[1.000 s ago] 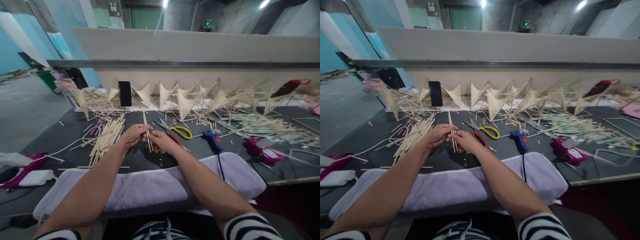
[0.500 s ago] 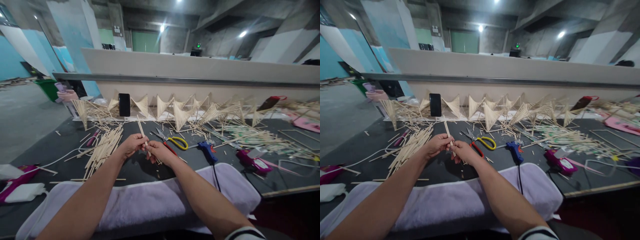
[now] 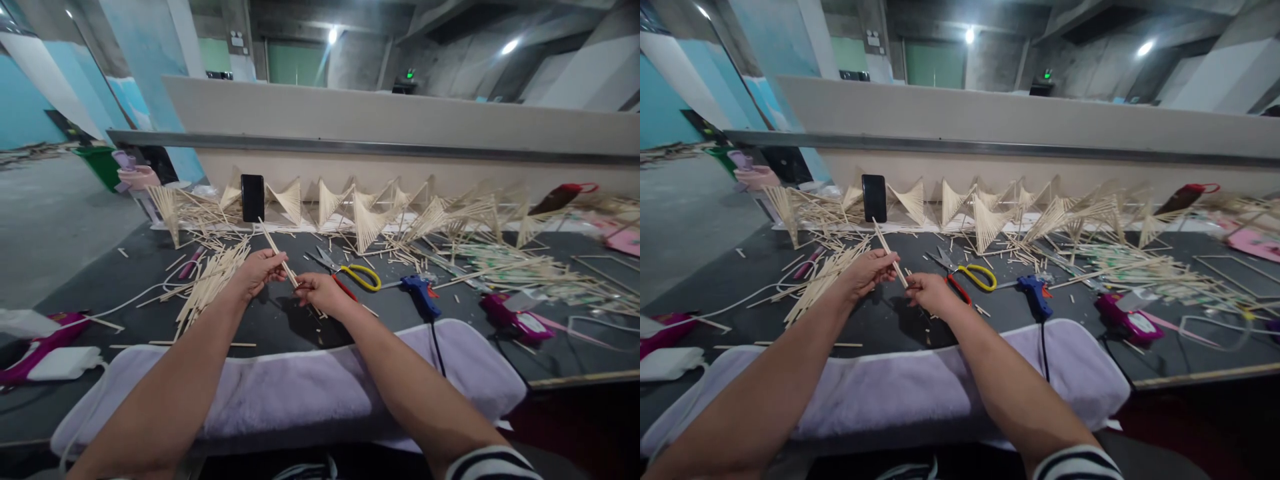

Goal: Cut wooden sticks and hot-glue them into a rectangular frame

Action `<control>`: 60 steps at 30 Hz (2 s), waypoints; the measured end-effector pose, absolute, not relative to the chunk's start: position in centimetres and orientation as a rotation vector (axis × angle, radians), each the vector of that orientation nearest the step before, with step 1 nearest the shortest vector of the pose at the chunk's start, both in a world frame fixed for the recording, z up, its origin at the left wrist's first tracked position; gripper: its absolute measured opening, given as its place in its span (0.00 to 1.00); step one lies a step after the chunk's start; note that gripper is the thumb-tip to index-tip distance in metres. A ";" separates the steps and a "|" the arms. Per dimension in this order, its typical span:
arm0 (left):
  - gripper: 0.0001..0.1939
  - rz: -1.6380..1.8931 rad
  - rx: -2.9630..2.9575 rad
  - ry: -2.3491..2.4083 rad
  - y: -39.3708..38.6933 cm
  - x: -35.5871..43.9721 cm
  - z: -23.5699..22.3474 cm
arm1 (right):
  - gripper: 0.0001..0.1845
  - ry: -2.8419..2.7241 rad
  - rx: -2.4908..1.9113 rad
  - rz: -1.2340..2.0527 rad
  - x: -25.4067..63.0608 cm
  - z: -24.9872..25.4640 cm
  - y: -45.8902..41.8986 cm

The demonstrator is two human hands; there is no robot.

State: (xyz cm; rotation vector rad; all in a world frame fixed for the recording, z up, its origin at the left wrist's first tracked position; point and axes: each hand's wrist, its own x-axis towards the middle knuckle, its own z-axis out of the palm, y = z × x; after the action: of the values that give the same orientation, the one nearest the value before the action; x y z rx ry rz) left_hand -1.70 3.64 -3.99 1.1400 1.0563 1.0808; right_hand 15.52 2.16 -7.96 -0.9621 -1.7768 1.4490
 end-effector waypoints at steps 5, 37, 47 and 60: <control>0.14 1.089 1.150 1.081 3.6 -1.4 -4.0 | 0.11 -1.989 -1.080 1.178 16.0 -8.2 2.3; 0.15 1.035 1.242 1.057 3.0 -1.4 -3.2 | 0.14 -2.059 -0.912 1.259 16.5 -7.8 2.2; 0.15 1.018 1.235 1.056 3.3 -1.6 -3.5 | 0.19 -1.952 -0.938 1.327 16.1 -7.3 1.8; 0.15 1.035 1.251 1.055 3.2 -1.6 -3.4 | 0.17 -1.972 -0.951 1.256 16.1 -6.9 1.6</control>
State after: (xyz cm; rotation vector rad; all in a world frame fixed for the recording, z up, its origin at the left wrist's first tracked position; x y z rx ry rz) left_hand -1.56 3.18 -3.42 1.2509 1.0547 1.0355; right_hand 16.09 1.55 -6.87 -0.9507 -1.9718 1.2564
